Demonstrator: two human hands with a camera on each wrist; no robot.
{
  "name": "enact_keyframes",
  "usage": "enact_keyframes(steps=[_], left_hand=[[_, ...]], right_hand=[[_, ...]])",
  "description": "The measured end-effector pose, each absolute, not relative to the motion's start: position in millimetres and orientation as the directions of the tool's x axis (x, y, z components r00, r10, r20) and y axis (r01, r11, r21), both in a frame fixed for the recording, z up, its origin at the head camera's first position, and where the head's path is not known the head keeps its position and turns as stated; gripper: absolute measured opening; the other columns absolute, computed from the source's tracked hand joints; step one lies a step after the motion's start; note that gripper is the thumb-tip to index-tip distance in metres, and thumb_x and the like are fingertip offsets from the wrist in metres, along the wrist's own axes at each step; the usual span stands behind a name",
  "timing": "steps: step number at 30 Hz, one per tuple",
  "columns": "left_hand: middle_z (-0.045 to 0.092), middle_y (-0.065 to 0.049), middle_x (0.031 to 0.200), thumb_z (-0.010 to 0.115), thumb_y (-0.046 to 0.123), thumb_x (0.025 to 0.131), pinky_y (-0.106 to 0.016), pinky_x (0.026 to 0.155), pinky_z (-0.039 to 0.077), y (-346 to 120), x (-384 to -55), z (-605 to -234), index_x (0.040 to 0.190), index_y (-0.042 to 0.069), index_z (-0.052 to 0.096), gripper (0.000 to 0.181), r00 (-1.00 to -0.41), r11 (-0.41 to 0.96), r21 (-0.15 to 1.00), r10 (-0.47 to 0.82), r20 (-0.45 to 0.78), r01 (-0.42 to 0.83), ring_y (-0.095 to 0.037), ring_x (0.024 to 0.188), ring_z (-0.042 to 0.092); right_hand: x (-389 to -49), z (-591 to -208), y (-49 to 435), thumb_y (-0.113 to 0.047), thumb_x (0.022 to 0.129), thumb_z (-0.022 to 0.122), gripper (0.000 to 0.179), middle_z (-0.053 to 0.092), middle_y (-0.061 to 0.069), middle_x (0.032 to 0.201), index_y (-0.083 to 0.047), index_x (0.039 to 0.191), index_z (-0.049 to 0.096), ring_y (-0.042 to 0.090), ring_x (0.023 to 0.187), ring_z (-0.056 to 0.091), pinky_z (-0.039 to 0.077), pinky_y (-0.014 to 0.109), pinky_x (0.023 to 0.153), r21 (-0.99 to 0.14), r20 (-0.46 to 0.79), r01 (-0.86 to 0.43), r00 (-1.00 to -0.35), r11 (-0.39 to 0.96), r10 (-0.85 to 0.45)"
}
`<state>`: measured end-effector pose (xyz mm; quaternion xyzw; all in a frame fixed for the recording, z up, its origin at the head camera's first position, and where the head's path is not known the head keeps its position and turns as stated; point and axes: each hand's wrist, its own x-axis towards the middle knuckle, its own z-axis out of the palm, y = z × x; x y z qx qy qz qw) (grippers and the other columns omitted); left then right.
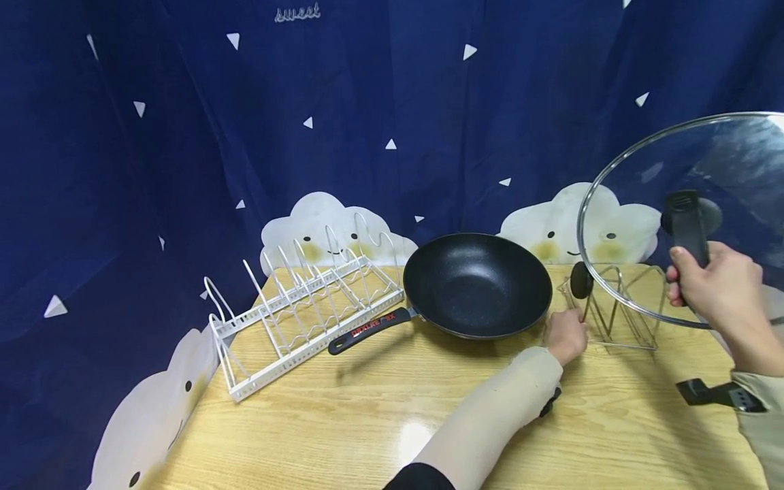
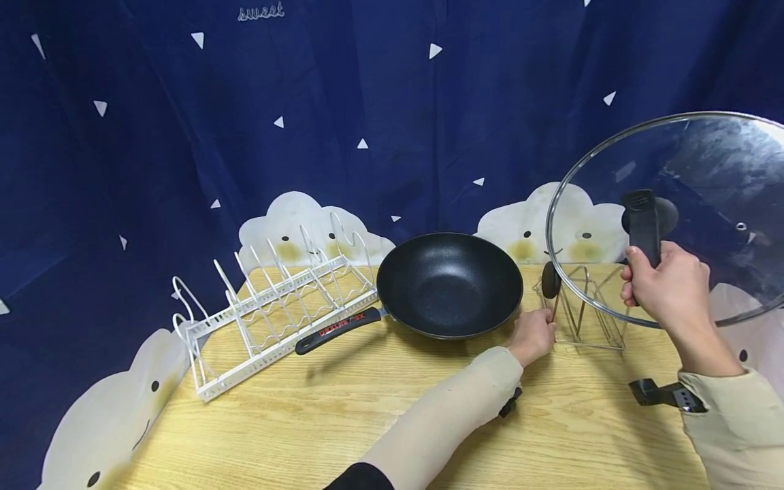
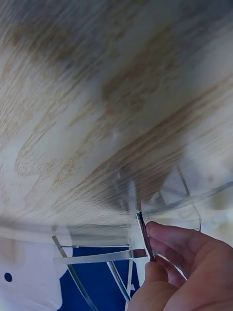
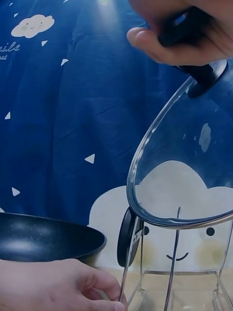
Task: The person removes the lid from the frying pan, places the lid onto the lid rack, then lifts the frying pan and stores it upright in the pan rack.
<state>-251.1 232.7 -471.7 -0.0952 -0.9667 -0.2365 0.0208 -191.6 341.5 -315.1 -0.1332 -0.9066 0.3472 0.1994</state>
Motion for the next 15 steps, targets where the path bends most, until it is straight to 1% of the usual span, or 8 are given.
enact_keyframes(steps=[6,11,15], left_hand=[[0.062,0.014,0.075,0.06,0.037,0.091,-0.021,0.056,0.04,231.5,-251.9,-475.5,0.073,0.027,0.054,0.022,-0.977,0.855,0.472,0.191,0.095,0.213,-0.003,0.072,0.058],[0.058,0.015,0.067,0.062,0.036,0.09,-0.021,0.053,0.037,232.0,-252.3,-478.7,0.069,0.025,0.05,0.027,-0.975,0.844,0.488,0.189,0.114,0.221,-0.003,0.066,0.055],[0.056,0.015,0.066,0.063,0.035,0.09,-0.021,0.053,0.037,232.2,-251.9,-482.1,0.069,0.026,0.051,0.025,-0.975,0.828,0.514,0.183,0.13,0.224,-0.004,0.063,0.052]], right_hand=[[-192.6,-314.2,342.1,-0.037,0.1,0.031,0.047,0.057,0.01,0.064,0.008,0.108,0.041,0.016,0.042,0.057,0.047,0.028,0.039,-0.655,0.278,0.118,-0.881,0.747,0.383],[-192.1,-314.0,344.0,-0.034,0.101,0.031,0.046,0.058,0.009,0.063,0.01,0.109,0.041,0.016,0.041,0.057,0.046,0.028,0.037,-0.65,0.277,0.125,-0.88,0.749,0.387],[-191.3,-314.4,345.1,-0.036,0.1,0.031,0.048,0.058,0.01,0.063,0.01,0.108,0.042,0.017,0.042,0.058,0.047,0.028,0.038,-0.641,0.289,0.123,-0.876,0.757,0.387]])
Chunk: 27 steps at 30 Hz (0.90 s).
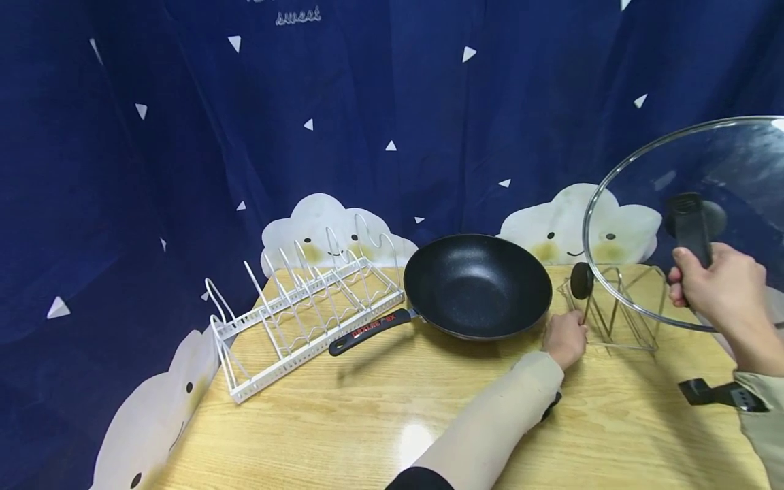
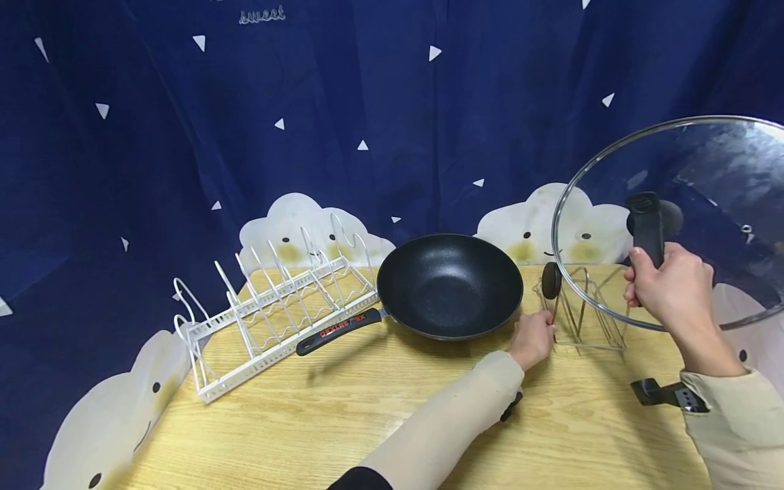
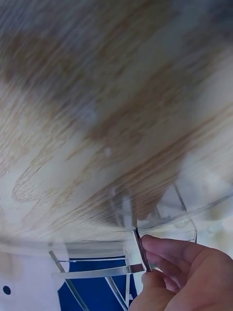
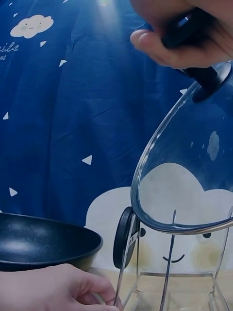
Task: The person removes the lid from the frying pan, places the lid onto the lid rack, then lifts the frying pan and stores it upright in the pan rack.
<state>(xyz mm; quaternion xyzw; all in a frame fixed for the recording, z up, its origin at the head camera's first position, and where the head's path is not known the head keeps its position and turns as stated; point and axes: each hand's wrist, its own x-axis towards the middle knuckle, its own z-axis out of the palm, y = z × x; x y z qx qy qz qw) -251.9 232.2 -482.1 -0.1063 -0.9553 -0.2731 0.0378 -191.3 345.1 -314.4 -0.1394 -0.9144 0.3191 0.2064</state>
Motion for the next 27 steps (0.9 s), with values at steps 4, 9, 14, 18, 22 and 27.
enact_keyframes(steps=[4,9,14,18,22,27], left_hand=[[0.056,0.016,0.066,0.064,0.035,0.089,-0.019,0.054,0.036,231.9,-254.1,-483.2,0.07,0.027,0.052,0.024,-0.972,0.823,0.519,0.178,0.154,0.233,-0.003,0.063,0.051],[0.053,0.017,0.064,0.064,0.036,0.089,-0.018,0.054,0.035,231.5,-254.3,-485.0,0.069,0.027,0.051,0.025,-0.973,0.813,0.535,0.176,0.149,0.229,-0.002,0.062,0.049],[0.054,0.016,0.065,0.065,0.035,0.088,-0.018,0.054,0.036,231.2,-253.2,-486.0,0.069,0.027,0.052,0.025,-0.973,0.807,0.544,0.17,0.157,0.229,-0.003,0.063,0.051],[0.057,0.017,0.067,0.065,0.036,0.087,-0.018,0.055,0.036,232.0,-253.9,-486.2,0.069,0.028,0.054,0.023,-0.975,0.813,0.541,0.159,0.152,0.217,-0.002,0.066,0.053],[0.058,0.018,0.069,0.066,0.036,0.087,-0.019,0.056,0.037,232.3,-253.6,-485.8,0.07,0.029,0.055,0.022,-0.979,0.816,0.541,0.15,0.14,0.203,-0.002,0.069,0.055],[0.057,0.017,0.068,0.066,0.036,0.087,-0.02,0.055,0.037,233.7,-253.0,-488.0,0.068,0.028,0.053,0.024,-0.979,0.811,0.551,0.138,0.15,0.198,-0.003,0.069,0.055]], right_hand=[[-191.1,-311.8,345.6,-0.037,0.1,0.031,0.048,0.058,0.008,0.062,0.009,0.106,0.044,0.016,0.041,0.058,0.048,0.028,0.039,-0.641,0.285,0.123,-0.878,0.758,0.384],[-188.5,-309.4,346.3,-0.035,0.1,0.032,0.045,0.058,0.005,0.058,0.008,0.101,0.047,0.014,0.04,0.057,0.048,0.027,0.039,-0.642,0.274,0.134,-0.88,0.755,0.389],[-186.9,-309.1,345.5,-0.033,0.1,0.032,0.044,0.057,0.004,0.058,0.009,0.102,0.046,0.012,0.039,0.055,0.048,0.027,0.039,-0.652,0.279,0.133,-0.873,0.746,0.4],[-187.1,-308.9,345.3,-0.031,0.1,0.033,0.042,0.057,0.004,0.057,0.009,0.102,0.045,0.011,0.038,0.055,0.048,0.026,0.038,-0.635,0.286,0.133,-0.874,0.761,0.392],[-188.3,-311.7,345.3,-0.031,0.101,0.034,0.042,0.057,0.004,0.057,0.009,0.103,0.045,0.012,0.038,0.055,0.047,0.026,0.038,-0.608,0.278,0.145,-0.882,0.781,0.38],[-191.1,-316.6,346.3,-0.03,0.102,0.033,0.039,0.057,0.003,0.052,0.006,0.1,0.046,0.015,0.04,0.056,0.046,0.026,0.045,-0.57,0.265,0.154,-0.895,0.807,0.358]])
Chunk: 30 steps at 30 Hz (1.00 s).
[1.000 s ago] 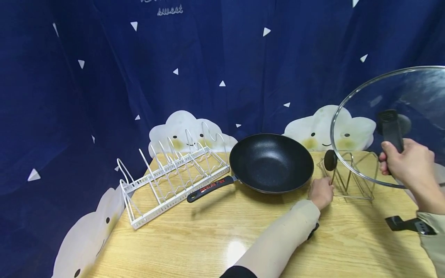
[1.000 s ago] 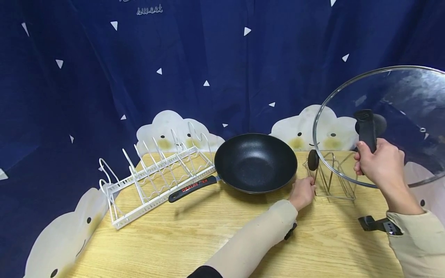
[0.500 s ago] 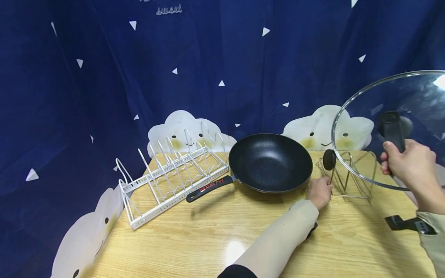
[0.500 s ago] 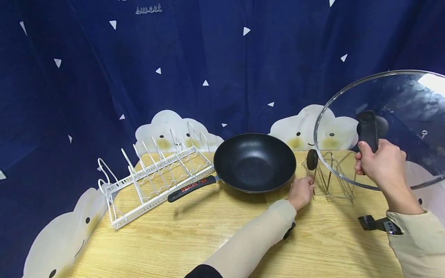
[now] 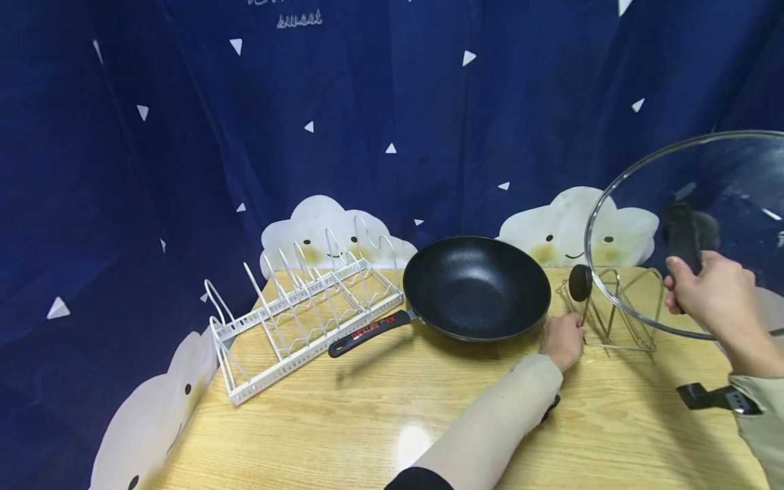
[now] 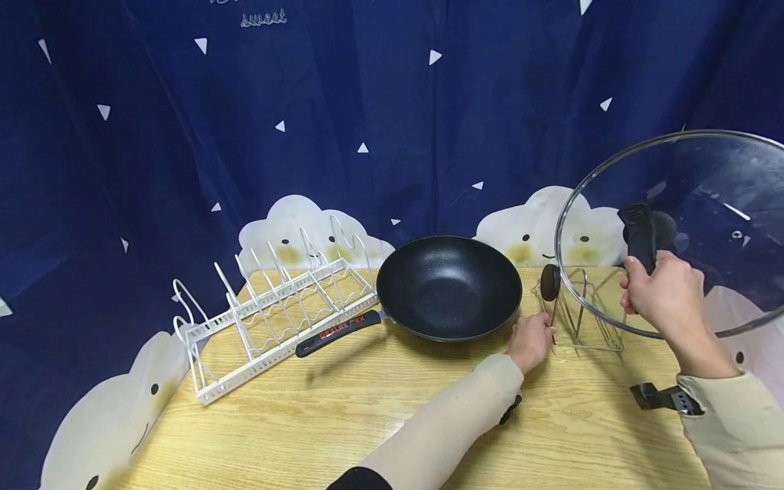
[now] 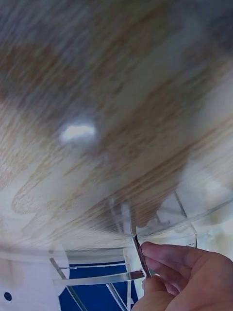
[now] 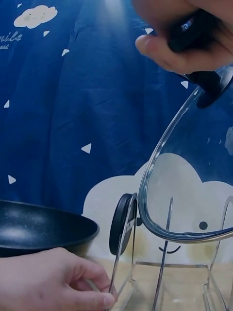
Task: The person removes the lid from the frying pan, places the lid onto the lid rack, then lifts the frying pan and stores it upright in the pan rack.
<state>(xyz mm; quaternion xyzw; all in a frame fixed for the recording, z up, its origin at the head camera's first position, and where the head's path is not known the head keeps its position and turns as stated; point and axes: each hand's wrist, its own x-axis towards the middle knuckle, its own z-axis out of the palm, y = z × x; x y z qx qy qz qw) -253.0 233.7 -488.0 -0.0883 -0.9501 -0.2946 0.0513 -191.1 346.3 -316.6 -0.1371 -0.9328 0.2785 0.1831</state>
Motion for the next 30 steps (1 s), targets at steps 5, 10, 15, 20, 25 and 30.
enact_keyframes(steps=[5,10,15,20,25,30], left_hand=[[0.059,0.016,0.069,0.064,0.036,0.088,-0.02,0.054,0.038,234,-253,-489,0.067,0.027,0.051,0.026,-0.974,0.822,0.525,0.159,0.16,0.22,-0.003,0.07,0.057],[0.062,0.015,0.072,0.063,0.037,0.089,-0.021,0.053,0.038,233,-253,-488,0.068,0.027,0.05,0.026,-0.971,0.837,0.494,0.181,0.158,0.236,-0.004,0.07,0.058],[0.065,0.015,0.075,0.061,0.038,0.09,-0.022,0.052,0.041,234,-253,-488,0.073,0.03,0.053,0.02,-0.968,0.866,0.434,0.205,0.145,0.249,-0.006,0.069,0.061],[0.065,0.015,0.078,0.061,0.038,0.09,-0.023,0.053,0.042,236,-252,-488,0.078,0.032,0.056,0.014,-0.971,0.873,0.426,0.198,0.134,0.237,-0.006,0.07,0.061],[0.066,0.015,0.081,0.062,0.038,0.089,-0.022,0.057,0.044,236,-252,-487,0.083,0.034,0.06,0.008,-0.97,0.878,0.414,0.196,0.147,0.24,-0.005,0.073,0.061],[0.066,0.015,0.079,0.062,0.038,0.089,-0.022,0.056,0.044,236,-251,-486,0.08,0.033,0.06,0.01,-0.972,0.881,0.412,0.187,0.146,0.231,-0.005,0.071,0.061]], right_hand=[[-192,-320,349,-0.032,0.102,0.032,0.04,0.055,0.001,0.048,0.005,0.096,0.047,0.02,0.044,0.057,0.04,0.045,0.066,-0.544,0.238,0.165,-0.91,0.823,0.339],[-194,-326,349,-0.03,0.102,0.031,0.04,0.054,0.001,0.047,0.007,0.095,0.046,0.019,0.043,0.056,0.034,0.058,0.079,-0.517,0.247,0.129,-0.924,0.846,0.292],[-195,-331,349,-0.029,0.102,0.032,0.041,0.055,0.0,0.047,0.01,0.099,0.045,0.017,0.046,0.055,0.032,0.062,0.083,-0.477,0.25,0.099,-0.937,0.873,0.242],[-195,-334,351,-0.03,0.101,0.035,0.041,0.056,0.0,0.047,0.009,0.098,0.045,0.021,0.052,0.057,0.04,0.059,0.069,-0.447,0.235,0.081,-0.95,0.891,0.205],[-197,-339,349,-0.029,0.101,0.037,0.038,0.055,-0.001,0.046,0.007,0.092,0.047,0.023,0.051,0.057,0.042,0.058,0.065,-0.436,0.234,0.065,-0.955,0.898,0.182],[-200,-346,346,-0.024,0.101,0.039,0.036,0.053,-0.003,0.042,0.009,0.089,0.047,0.031,0.054,0.059,0.038,0.063,0.074,-0.412,0.261,0.015,-0.956,0.911,0.134]])
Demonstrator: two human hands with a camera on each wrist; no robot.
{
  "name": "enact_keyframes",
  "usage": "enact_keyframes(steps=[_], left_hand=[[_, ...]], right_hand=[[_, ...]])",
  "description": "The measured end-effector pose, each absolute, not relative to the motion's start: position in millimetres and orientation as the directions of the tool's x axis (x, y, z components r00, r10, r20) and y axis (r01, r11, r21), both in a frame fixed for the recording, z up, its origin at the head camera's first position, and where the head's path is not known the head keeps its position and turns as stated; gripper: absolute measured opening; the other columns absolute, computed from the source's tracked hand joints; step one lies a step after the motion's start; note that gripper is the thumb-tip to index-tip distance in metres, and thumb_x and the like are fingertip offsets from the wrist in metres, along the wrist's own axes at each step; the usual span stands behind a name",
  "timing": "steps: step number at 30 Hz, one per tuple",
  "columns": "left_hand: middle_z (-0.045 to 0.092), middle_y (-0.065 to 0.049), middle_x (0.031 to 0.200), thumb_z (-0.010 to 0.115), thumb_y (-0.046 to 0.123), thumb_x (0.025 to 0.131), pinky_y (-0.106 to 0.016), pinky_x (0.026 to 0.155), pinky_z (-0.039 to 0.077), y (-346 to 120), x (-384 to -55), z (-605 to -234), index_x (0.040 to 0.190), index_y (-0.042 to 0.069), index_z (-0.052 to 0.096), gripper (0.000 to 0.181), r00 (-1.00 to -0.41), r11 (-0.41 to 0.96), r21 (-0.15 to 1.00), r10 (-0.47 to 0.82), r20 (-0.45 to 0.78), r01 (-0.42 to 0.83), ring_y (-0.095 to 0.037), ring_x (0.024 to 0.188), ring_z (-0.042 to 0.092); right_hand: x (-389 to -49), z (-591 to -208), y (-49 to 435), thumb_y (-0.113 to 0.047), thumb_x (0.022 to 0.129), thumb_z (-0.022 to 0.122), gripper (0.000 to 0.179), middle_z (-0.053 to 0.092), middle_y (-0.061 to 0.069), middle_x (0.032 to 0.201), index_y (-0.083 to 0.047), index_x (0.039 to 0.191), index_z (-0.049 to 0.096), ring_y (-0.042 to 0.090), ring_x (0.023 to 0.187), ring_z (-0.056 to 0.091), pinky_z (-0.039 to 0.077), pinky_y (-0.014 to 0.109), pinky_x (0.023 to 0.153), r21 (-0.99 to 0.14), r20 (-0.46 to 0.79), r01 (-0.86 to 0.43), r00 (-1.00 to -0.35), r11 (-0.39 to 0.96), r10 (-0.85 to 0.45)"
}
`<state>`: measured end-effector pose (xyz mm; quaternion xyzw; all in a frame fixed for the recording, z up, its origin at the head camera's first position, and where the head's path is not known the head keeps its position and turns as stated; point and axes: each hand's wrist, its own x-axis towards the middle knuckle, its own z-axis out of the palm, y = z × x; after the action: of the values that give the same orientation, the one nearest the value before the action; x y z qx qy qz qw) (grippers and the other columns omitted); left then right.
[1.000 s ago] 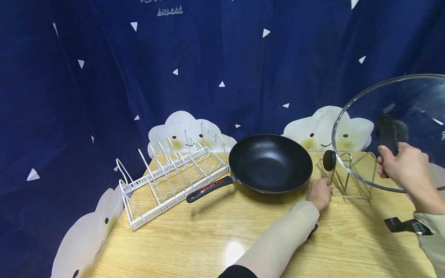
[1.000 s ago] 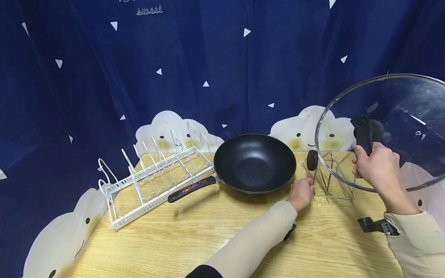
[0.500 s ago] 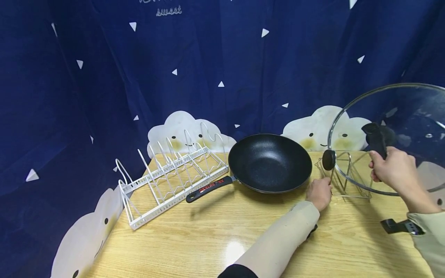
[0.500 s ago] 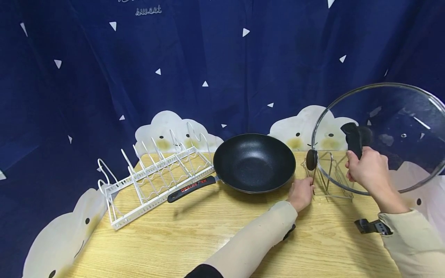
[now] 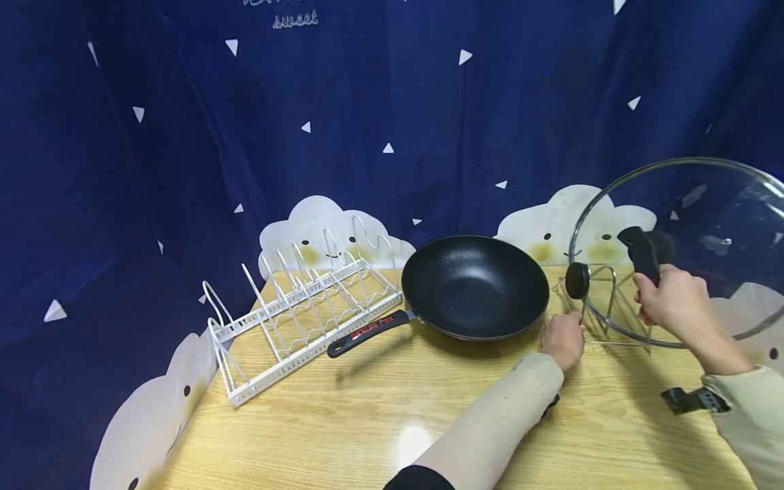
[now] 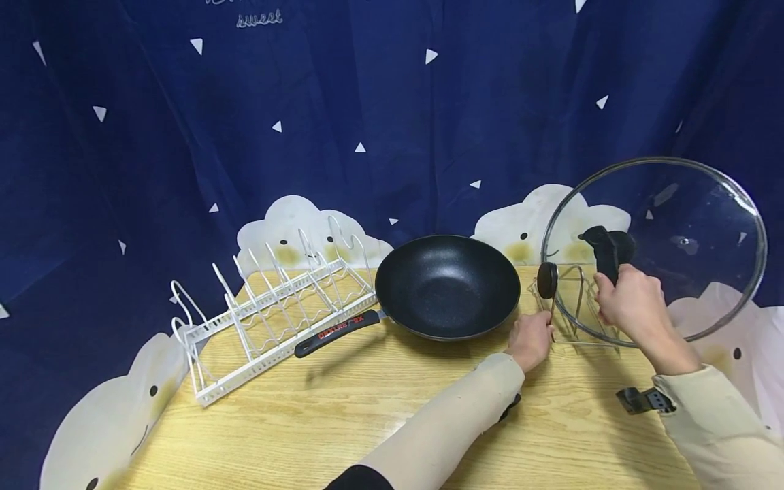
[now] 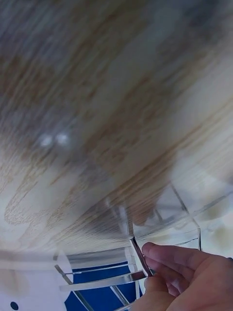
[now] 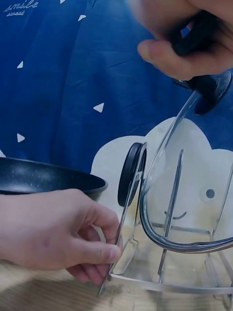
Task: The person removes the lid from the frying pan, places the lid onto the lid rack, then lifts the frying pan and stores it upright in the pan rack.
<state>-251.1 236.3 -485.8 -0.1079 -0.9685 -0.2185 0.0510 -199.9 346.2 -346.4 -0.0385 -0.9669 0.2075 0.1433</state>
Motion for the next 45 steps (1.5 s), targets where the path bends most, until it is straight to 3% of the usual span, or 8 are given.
enact_keyframes(steps=[7,19,25,32,36,45], left_hand=[[0.066,0.015,0.079,0.062,0.037,0.089,-0.022,0.057,0.044,237,-252,-488,0.082,0.034,0.061,0.008,-0.971,0.88,0.414,0.185,0.15,0.232,-0.005,0.072,0.061],[0.065,0.013,0.078,0.062,0.034,0.09,-0.023,0.055,0.043,236,-252,-490,0.087,0.034,0.062,0.004,-0.969,0.867,0.434,0.204,0.14,0.245,-0.007,0.069,0.061],[0.065,0.011,0.078,0.062,0.035,0.09,-0.025,0.051,0.042,235,-253,-490,0.08,0.031,0.058,0.011,-0.97,0.871,0.428,0.201,0.135,0.24,-0.008,0.069,0.061],[0.064,0.012,0.077,0.059,0.035,0.092,-0.024,0.052,0.042,235,-255,-490,0.08,0.03,0.055,0.013,-0.965,0.869,0.419,0.222,0.141,0.262,-0.007,0.071,0.061],[0.064,0.012,0.077,0.059,0.035,0.092,-0.025,0.051,0.041,236,-253,-490,0.079,0.03,0.053,0.015,-0.965,0.874,0.411,0.224,0.133,0.26,-0.008,0.069,0.061],[0.063,0.013,0.074,0.06,0.036,0.091,-0.024,0.051,0.04,237,-253,-488,0.078,0.031,0.054,0.015,-0.966,0.874,0.414,0.215,0.141,0.255,-0.007,0.066,0.06]], right_hand=[[-202,-353,342,-0.023,0.1,0.041,0.036,0.051,-0.004,0.04,0.008,0.085,0.049,0.047,0.067,0.06,0.04,0.062,0.071,-0.388,0.268,0.003,-0.957,0.922,0.115],[-206,-362,339,-0.031,0.1,0.04,0.041,0.053,-0.001,0.046,0.008,0.089,0.047,0.029,0.054,0.057,0.043,0.054,0.059,-0.41,0.202,0.021,-0.973,0.912,0.113],[-209,-369,336,-0.025,0.099,0.045,0.037,0.051,-0.004,0.04,0.006,0.08,0.05,0.039,0.056,0.06,0.043,0.059,0.062,-0.397,0.256,-0.017,-0.962,0.918,0.093],[-211,-367,333,-0.025,0.099,0.045,0.036,0.051,-0.004,0.041,0.004,0.078,0.049,0.033,0.051,0.058,0.045,0.05,0.051,-0.403,0.244,0.002,-0.964,0.915,0.11],[-212,-366,333,-0.028,0.099,0.045,0.039,0.051,-0.002,0.042,0.005,0.077,0.049,0.04,0.057,0.058,0.044,0.055,0.056,-0.398,0.226,0.015,-0.967,0.917,0.114],[-219,-367,329,-0.025,0.098,0.045,0.037,0.05,-0.004,0.039,0.007,0.079,0.05,0.035,0.054,0.06,0.043,0.06,0.066,-0.387,0.261,-0.037,-0.963,0.921,0.07]])
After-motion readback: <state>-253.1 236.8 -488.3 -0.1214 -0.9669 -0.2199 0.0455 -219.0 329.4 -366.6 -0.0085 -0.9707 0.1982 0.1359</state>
